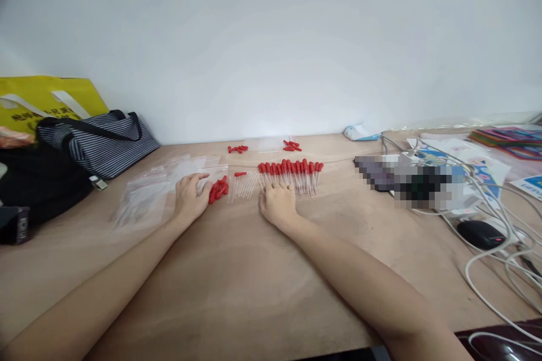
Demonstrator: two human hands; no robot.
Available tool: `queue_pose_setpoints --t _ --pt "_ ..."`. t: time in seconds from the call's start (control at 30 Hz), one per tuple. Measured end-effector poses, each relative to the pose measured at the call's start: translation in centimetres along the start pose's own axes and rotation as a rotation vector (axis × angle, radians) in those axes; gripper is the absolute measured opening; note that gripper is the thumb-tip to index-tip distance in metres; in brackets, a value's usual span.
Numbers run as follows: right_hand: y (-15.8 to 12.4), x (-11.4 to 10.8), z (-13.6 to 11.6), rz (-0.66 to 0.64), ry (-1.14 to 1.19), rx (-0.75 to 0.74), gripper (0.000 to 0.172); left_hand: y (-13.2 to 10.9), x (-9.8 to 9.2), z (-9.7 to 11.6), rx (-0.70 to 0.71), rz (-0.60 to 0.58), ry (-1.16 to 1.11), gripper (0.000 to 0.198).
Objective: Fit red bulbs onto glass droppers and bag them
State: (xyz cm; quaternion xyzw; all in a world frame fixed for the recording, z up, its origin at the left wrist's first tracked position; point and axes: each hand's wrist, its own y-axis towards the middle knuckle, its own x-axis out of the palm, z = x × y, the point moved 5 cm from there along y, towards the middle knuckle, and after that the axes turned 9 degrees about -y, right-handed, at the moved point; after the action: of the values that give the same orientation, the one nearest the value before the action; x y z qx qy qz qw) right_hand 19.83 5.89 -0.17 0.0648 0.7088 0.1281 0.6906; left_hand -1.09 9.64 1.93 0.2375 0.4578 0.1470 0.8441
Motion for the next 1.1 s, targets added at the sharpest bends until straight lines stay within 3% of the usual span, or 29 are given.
queue_pose_setpoints --t 0.13,0.33,0.43,0.63,0.8,0.9,1.0,1.1 --pt "0.5 0.2 -0.1 -0.022 0.007 0.055 0.028 -1.3 -1.4 -0.7 0.1 -0.032 0.06 0.023" --pt "0.7 -0.2 -0.3 -0.108 -0.046 0.081 0.029 -2.1 -1.4 0.6 0.19 -0.065 0.082 0.023" --pt "0.2 -0.5 0.0 -0.15 -0.036 0.06 0.025 -0.6 -0.6 1.5 0.186 -0.104 0.119 0.025" --pt "-1.0 -0.7 1.4 -0.111 0.078 0.045 0.018 4.3 3.2 1.5 0.017 -0.372 0.14 0.028" --pt "-1.0 -0.5 1.6 -0.03 0.135 0.062 0.025 5.8 5.0 1.5 0.009 -0.402 0.12 0.02" --pt "-1.0 -0.3 1.2 -0.048 0.13 0.068 0.023 5.4 4.3 2.3 0.029 -0.31 0.11 0.019" --pt "-1.1 -0.2 1.1 -0.056 0.103 0.054 0.022 3.4 2.4 3.9 0.132 -0.199 -0.012 0.016" --pt "-1.4 -0.2 1.7 -0.052 0.132 0.004 0.019 -0.4 1.1 5.3 0.272 -0.31 -0.187 0.012"
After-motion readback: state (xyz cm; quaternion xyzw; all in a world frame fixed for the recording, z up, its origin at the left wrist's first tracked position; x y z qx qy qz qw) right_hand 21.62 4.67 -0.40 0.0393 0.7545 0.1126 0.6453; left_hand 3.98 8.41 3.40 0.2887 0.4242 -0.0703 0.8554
